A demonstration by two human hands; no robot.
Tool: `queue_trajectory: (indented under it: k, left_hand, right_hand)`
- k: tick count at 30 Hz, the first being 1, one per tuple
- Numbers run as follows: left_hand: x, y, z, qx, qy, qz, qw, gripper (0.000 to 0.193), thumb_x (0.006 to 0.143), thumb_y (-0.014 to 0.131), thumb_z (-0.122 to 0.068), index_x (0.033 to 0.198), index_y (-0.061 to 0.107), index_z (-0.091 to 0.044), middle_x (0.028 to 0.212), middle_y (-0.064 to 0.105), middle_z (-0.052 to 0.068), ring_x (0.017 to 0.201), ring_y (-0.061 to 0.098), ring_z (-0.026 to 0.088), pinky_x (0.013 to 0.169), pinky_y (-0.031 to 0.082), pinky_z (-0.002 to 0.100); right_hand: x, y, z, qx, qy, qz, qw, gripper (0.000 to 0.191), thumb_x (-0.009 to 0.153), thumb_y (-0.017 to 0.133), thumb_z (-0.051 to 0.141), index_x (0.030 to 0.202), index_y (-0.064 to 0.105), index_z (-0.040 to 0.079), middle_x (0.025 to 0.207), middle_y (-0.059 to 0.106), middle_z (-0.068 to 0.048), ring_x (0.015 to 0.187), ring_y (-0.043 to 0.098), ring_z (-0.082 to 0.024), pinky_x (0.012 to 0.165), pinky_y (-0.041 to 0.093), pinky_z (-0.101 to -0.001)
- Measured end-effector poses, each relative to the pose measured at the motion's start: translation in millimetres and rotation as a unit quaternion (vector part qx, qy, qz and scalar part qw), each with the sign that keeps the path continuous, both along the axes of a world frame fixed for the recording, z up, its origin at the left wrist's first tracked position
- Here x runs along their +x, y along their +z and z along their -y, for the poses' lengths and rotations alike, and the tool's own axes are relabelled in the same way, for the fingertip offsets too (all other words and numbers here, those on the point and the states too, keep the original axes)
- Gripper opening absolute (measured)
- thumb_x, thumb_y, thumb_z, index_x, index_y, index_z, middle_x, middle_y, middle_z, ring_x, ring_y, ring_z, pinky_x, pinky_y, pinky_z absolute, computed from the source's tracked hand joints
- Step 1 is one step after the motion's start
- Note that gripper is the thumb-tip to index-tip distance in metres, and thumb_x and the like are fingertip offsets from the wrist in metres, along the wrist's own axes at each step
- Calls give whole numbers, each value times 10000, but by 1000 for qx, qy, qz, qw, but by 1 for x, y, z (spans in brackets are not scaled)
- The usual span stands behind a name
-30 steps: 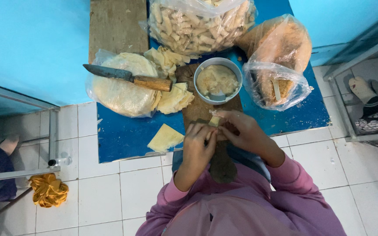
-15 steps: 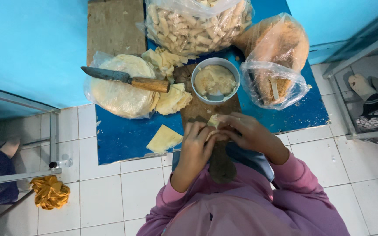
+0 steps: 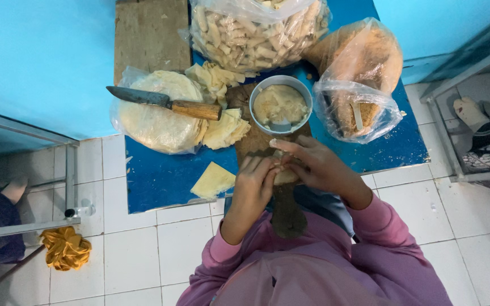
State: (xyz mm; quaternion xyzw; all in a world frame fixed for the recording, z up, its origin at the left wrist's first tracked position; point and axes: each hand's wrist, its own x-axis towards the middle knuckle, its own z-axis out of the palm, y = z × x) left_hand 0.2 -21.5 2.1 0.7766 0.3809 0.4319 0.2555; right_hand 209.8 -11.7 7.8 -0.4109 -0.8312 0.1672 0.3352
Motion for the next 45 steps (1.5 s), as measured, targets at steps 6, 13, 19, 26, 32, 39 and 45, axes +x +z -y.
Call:
queue_trajectory:
  k: [6,13,19,26,32,39,45]
  left_hand:
    - [9,-3,6,6,50,-22,998,122,880,662,11,987,711,-22,960,636,159,931,582,371,801,473,457]
    - [10,-4,5,9,56,-30,998,114,916,652,5,1017,701,-11,989,635,157,955,587,372,828,477,460]
    - [9,-2,5,31,58,-25,998,128,910,655,7,1030,697,-8,994,636,165,942,577,382,824,471,462]
    - [9,-3,1,31,71,-45,996,142,913,657,11,1047,701,10,971,613,173,927,563,378,814,458,460]
    - [9,-6,0,43,85,-25,995,151,897,660,17,1039,710,4,998,625,155,944,576,361,821,474,445]
    - [8,-8,-2,48,103,-39,993,180,906,685,-22,1079,733,-18,1024,631,141,966,571,349,839,468,441]
    - [4,-11,0,29,97,-37,994,491,965,689,-141,1409,549,13,1221,602,193,1081,541,396,939,451,464]
  right_hand:
    - [-2,2,5,86,-9,25,996,674,866,757,90,1479,477,125,975,713,21,918,588,-241,834,405,-420]
    - [-7,3,9,124,-19,52,991,707,875,760,100,1506,446,57,968,675,12,931,591,-234,859,405,-438]
    - [-15,-3,10,171,-56,76,981,619,904,734,68,1473,493,21,1024,677,-52,922,581,-253,860,403,-465]
    - [-20,-4,15,178,-78,59,979,555,919,720,78,1443,537,74,997,676,-45,964,598,-255,897,401,-472]
    - [-24,-4,13,195,-105,104,970,561,911,737,80,1445,567,97,880,639,-15,967,608,-253,898,408,-478]
    - [-30,-1,20,215,-119,119,962,560,895,708,74,1435,559,53,1055,714,-25,1032,618,-217,947,416,-503]
    - [-30,2,9,201,-117,138,963,581,873,723,97,1431,577,28,1077,727,-55,1033,618,-229,919,431,-468]
